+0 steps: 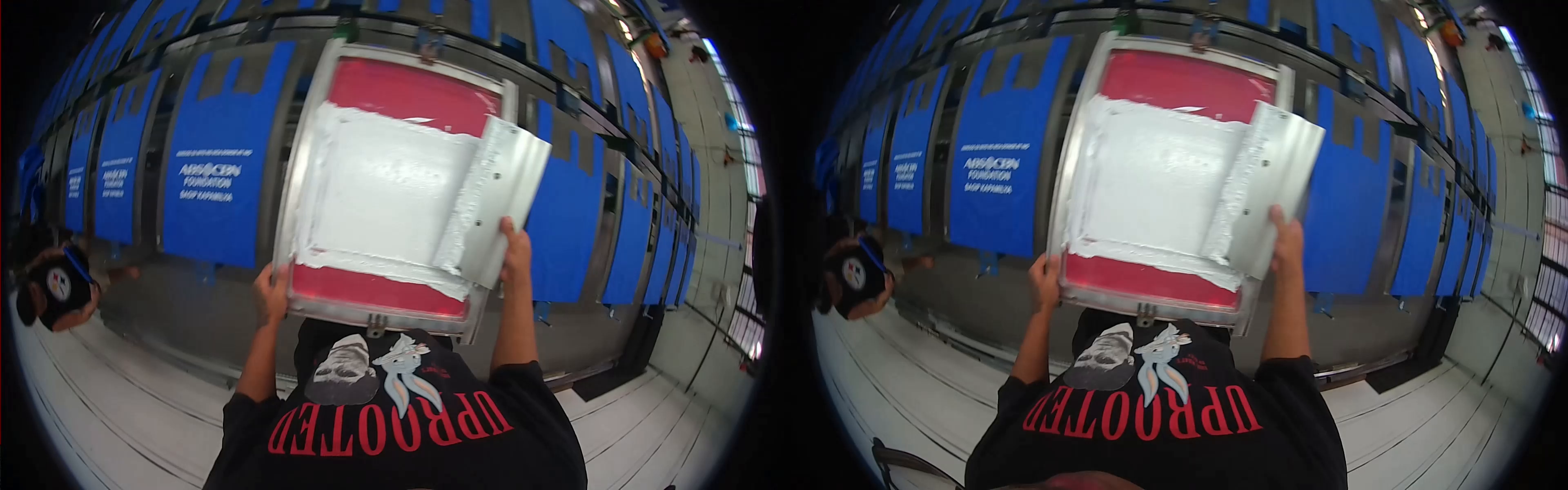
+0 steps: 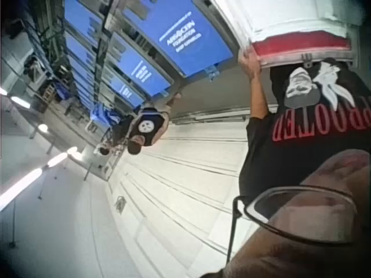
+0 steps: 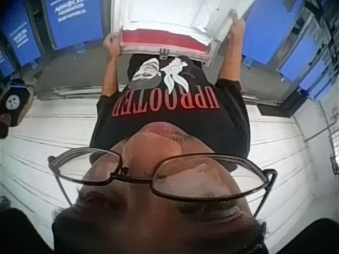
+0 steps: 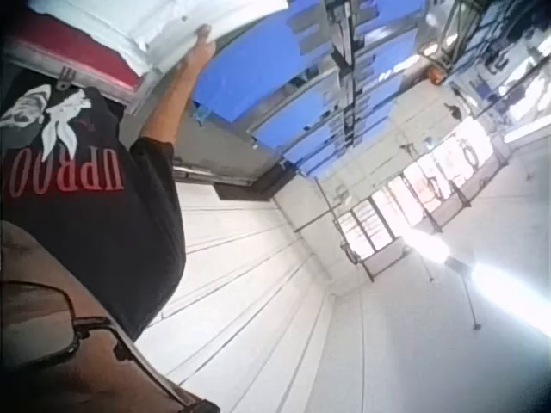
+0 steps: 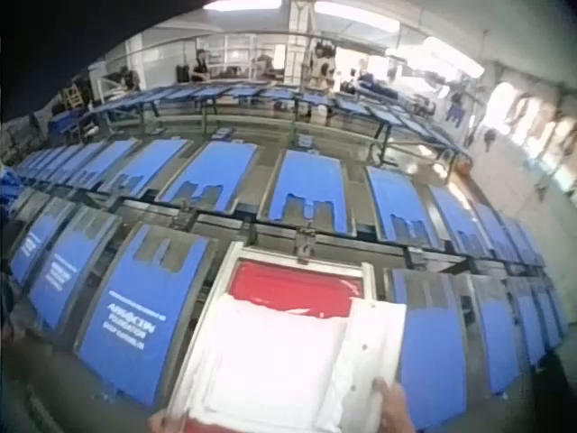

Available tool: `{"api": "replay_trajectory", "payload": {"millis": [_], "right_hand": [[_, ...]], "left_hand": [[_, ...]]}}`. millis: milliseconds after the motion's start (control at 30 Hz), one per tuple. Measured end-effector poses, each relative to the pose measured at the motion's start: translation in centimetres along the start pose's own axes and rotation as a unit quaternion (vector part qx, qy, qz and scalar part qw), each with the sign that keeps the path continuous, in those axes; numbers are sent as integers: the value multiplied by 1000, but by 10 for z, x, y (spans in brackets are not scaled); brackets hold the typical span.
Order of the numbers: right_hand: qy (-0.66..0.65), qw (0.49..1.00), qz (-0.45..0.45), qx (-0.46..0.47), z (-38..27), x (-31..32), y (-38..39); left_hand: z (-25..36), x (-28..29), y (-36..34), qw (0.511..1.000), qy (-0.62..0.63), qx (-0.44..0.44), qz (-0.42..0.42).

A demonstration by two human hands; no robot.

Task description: Manually screen printing a white logo onto blue garments using a squeegee at a professional station.

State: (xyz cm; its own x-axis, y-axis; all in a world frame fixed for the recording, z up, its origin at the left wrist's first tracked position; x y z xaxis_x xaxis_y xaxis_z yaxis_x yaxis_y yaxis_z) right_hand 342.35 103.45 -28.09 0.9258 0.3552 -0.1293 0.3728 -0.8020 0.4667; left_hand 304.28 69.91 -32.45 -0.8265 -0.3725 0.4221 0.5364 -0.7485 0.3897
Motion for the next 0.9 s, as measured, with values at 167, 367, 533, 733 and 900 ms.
{"api": "replay_trajectory", "payload": {"millis": [167,367,533,733,900], "right_hand": [[-19,999,-14,-30,2,6,-11],[-35,998,-28,-36,3,15,-17],[-44,997,-50,-40,-1,21,-27],[257,955,-144,-39,-71,-5,-34],[555,800,-226,41,-111,-91,-78]], "left_hand": [[-11,-12,5,1000,16,14,20],[2,-25,3,1000,6,19,24],[18,-37,2,998,-36,31,34],[62,-61,49,949,-230,-196,89],[27,-152,115,980,-16,-95,-172]]}}
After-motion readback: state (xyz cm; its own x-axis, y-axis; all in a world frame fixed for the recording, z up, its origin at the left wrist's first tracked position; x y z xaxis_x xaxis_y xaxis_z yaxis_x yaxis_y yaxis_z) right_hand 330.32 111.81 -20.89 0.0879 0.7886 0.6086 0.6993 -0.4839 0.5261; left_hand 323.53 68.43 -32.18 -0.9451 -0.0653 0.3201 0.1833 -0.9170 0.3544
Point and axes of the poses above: each hand's wrist, its own y-axis away from the middle knuckle, its own x-axis out of the back of the hand, z = x × y, the point moved 3 cm from there along -y, towards the middle knuckle, and after that the axes turned 14 degrees about -z, right-handed, at the moved point
